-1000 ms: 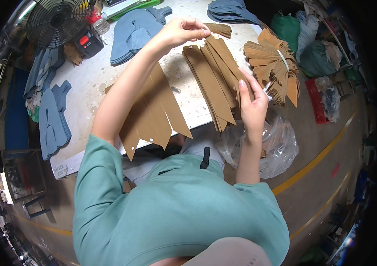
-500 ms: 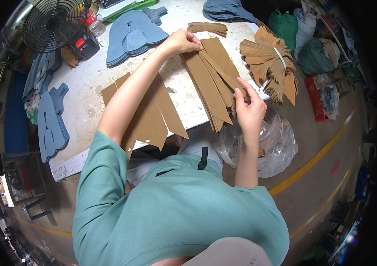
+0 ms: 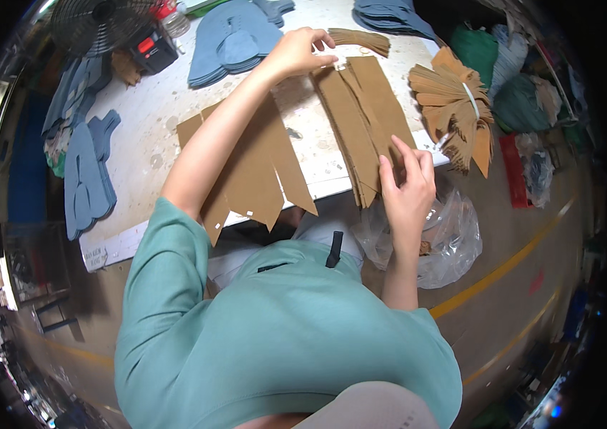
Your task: The person stacks brown cardboard pieces on a table, aligns them, and bundles them with a rubber band. They then place the bundle into a red crate and later retrieve another bundle to separate its contents.
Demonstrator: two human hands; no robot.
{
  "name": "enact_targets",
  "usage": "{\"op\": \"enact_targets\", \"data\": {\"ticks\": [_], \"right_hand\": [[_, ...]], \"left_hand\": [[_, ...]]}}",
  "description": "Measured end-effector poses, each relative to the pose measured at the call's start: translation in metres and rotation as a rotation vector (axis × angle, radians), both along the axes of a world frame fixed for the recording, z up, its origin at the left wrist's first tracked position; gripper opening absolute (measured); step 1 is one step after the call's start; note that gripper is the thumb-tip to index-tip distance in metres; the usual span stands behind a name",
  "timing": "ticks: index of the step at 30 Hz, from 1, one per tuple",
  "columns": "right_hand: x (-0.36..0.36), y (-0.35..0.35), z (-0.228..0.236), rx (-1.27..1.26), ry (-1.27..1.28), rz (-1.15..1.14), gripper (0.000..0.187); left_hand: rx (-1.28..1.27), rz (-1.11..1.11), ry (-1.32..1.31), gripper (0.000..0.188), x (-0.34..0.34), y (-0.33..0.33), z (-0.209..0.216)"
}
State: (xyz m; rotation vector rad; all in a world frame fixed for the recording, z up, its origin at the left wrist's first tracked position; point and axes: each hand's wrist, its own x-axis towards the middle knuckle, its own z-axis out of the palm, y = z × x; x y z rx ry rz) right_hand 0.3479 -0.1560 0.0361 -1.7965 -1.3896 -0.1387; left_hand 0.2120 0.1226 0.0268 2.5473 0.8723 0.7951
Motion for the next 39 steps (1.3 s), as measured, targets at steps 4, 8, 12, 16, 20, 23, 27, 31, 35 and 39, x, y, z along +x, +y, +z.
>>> {"op": "enact_targets", "data": {"ticks": [4, 8, 12, 16, 20, 23, 27, 31, 35, 39], "right_hand": [[-0.028, -0.023, 0.003, -0.393, 0.462, 0.345, 0.029], [-0.063, -0.019, -0.020, -0.488, 0.474, 0.483, 0.035], [-0.068, -0.010, -0.031, -0.474, 0.620, 0.524, 0.031], [-0.066, -0.008, -0.027, -0.352, 0.927, 0.589, 0.024], [-0.079, -0.012, -0.029, -0.425, 1.125, 0.639, 0.014], [-0.090, -0.014, -0.035, -0.513, 1.013, 0.670, 0.011], [-0.094, -0.013, -0.038, -0.526, 0.919, 0.641, 0.015], [-0.093, -0.015, -0.036, -0.625, 0.881, 0.618, 0.035], [-0.097, -0.013, -0.038, -0.564, 1.004, 0.673, 0.037], [-0.094, -0.010, -0.037, -0.497, 0.888, 0.677, 0.018]], "left_hand": [[-0.205, 0.122, 0.289, 0.035, -0.060, 0.005, 0.018], [-0.413, 0.101, 0.595, 0.042, -0.099, -0.008, 0.008], [-0.481, 0.048, 0.405, 0.036, -0.107, -0.017, -0.009], [-0.667, -0.022, 0.018, 0.024, -0.122, -0.010, -0.004], [-0.680, -0.062, 0.130, 0.029, -0.147, 0.006, 0.011], [-0.717, -0.062, 0.230, 0.036, -0.155, 0.007, 0.005], [-0.721, 0.007, 0.235, 0.032, -0.153, -0.001, -0.009], [-0.450, 0.061, 0.233, 0.033, -0.151, -0.009, -0.013], [-0.654, 0.087, 0.270, 0.031, -0.156, -0.012, -0.008], [-0.566, 0.019, 0.374, 0.028, -0.152, -0.009, -0.005]]}}
